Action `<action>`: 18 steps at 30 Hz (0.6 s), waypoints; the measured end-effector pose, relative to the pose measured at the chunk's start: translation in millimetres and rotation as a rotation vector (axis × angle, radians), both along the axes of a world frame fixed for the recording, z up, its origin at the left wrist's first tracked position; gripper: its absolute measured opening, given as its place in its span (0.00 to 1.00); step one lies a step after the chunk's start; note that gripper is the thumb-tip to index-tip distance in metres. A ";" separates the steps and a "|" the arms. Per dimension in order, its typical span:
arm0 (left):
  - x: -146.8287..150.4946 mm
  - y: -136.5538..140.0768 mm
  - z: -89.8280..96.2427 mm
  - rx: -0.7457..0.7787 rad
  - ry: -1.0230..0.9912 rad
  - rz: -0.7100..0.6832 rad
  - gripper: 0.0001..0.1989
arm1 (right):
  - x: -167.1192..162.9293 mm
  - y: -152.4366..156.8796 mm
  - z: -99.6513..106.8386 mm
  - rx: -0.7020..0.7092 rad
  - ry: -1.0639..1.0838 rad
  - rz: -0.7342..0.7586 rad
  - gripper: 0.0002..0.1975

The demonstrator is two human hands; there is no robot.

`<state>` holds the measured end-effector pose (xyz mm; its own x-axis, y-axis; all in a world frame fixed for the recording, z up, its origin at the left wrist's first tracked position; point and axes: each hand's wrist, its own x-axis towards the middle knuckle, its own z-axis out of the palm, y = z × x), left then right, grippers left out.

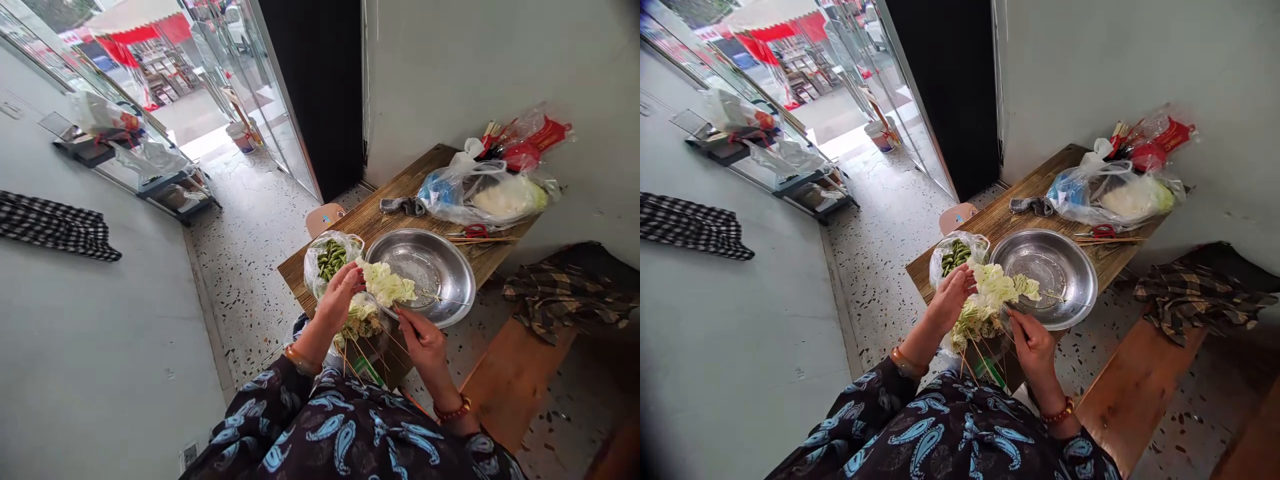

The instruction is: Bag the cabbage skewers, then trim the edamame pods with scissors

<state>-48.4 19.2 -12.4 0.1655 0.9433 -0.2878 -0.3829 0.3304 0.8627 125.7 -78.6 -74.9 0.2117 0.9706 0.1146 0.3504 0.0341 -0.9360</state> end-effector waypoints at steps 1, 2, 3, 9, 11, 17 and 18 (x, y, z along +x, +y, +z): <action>2.5 -0.9 5.1 -0.011 -0.075 -0.013 0.25 | -3.8 -3.0 4.6 0.016 0.007 0.005 0.13; 4.4 -2.0 9.8 -0.020 -0.130 -0.024 0.25 | -6.8 -5.4 8.0 0.020 0.012 0.008 0.13; 5.9 -3.2 14.1 -0.030 -0.165 -0.032 0.25 | -9.1 -7.2 10.5 0.015 0.022 0.008 0.13; 9.8 -9.4 28.8 -0.073 -0.204 -0.003 0.18 | -17.6 -11.5 22.0 -0.101 0.155 0.007 0.13; 10.3 -11.4 28.6 -0.068 -0.191 -0.013 0.16 | -22.4 -12.6 28.2 -0.187 0.226 0.012 0.15; 13.4 -17.0 25.0 -0.100 -0.176 0.021 0.14 | -39.3 -17.4 38.6 -0.397 0.498 0.078 0.23; 14.4 -17.6 25.5 -0.102 -0.174 0.020 0.14 | -40.7 -17.7 38.4 -0.402 0.508 0.080 0.23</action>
<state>-34.0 1.7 13.1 0.2027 0.9143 -0.3505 -0.5307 0.4034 0.7454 85.0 -96.3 -36.5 0.0695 0.9320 -0.3557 -0.1284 -0.3452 -0.9297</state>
